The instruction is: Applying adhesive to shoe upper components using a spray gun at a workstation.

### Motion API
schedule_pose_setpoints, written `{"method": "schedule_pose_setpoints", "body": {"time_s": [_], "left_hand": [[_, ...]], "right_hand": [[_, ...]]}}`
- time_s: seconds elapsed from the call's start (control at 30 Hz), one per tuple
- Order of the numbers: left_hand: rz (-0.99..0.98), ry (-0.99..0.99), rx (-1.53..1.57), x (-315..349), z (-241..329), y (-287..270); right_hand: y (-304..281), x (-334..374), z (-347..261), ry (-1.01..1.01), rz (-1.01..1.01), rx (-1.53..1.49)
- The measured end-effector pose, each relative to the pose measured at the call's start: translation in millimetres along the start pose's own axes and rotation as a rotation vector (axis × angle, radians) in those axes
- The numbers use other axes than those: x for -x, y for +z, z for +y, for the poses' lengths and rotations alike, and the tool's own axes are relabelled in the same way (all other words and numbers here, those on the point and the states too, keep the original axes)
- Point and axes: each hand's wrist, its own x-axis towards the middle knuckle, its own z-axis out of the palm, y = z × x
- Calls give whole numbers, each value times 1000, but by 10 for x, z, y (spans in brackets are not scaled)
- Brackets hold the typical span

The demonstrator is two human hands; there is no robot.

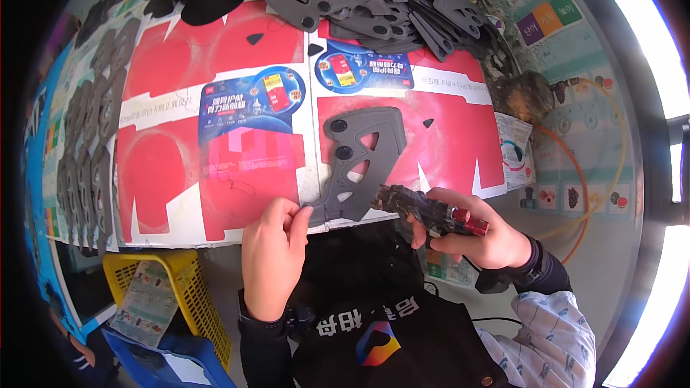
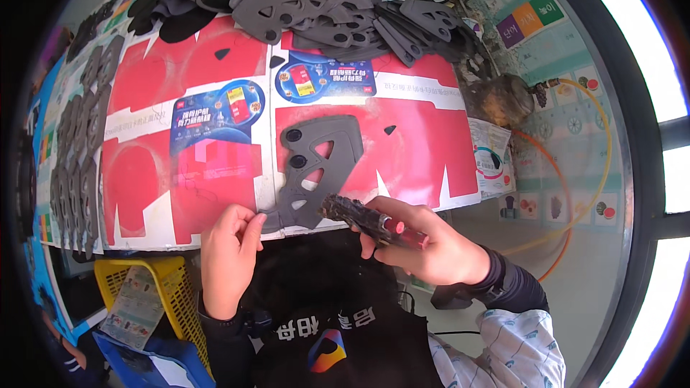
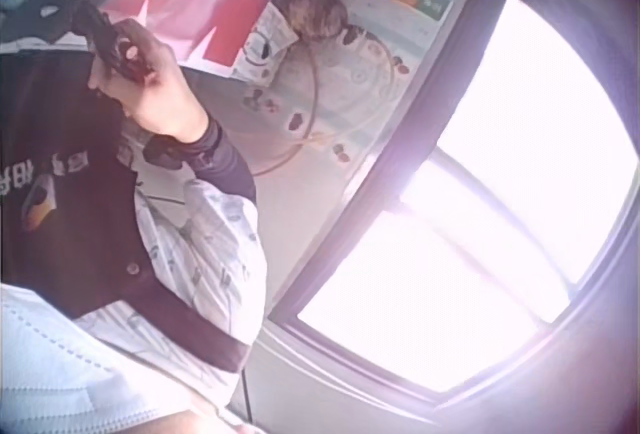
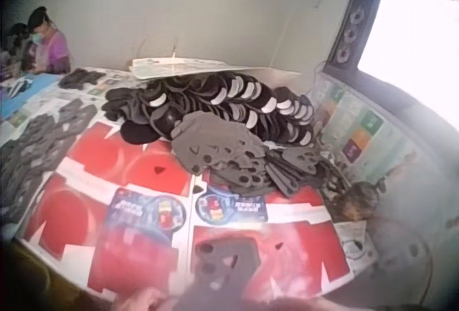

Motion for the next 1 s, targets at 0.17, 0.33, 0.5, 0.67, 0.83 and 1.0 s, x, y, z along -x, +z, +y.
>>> {"method": "schedule_pose_setpoints", "body": {"time_s": [0.17,0.33,0.5,0.67,0.83,1.0], "left_hand": [[143,38,-154,2,-19,22],[214,42,-164,4,2,86],[246,66,-176,9,-37,101],[187,98,-218,-2,-72,65],[249,96,-181,-15,-85,95],[247,94,-158,-17,-83,96]], "right_hand": [[98,-154,-44,12,-20,58],[205,-258,23,-7,-33,79],[268,-273,-85,146,-17,137],[240,-289,101,31,-21,112],[280,-351,94,81,-49,55],[323,-362,71,70,-26,18]]}}
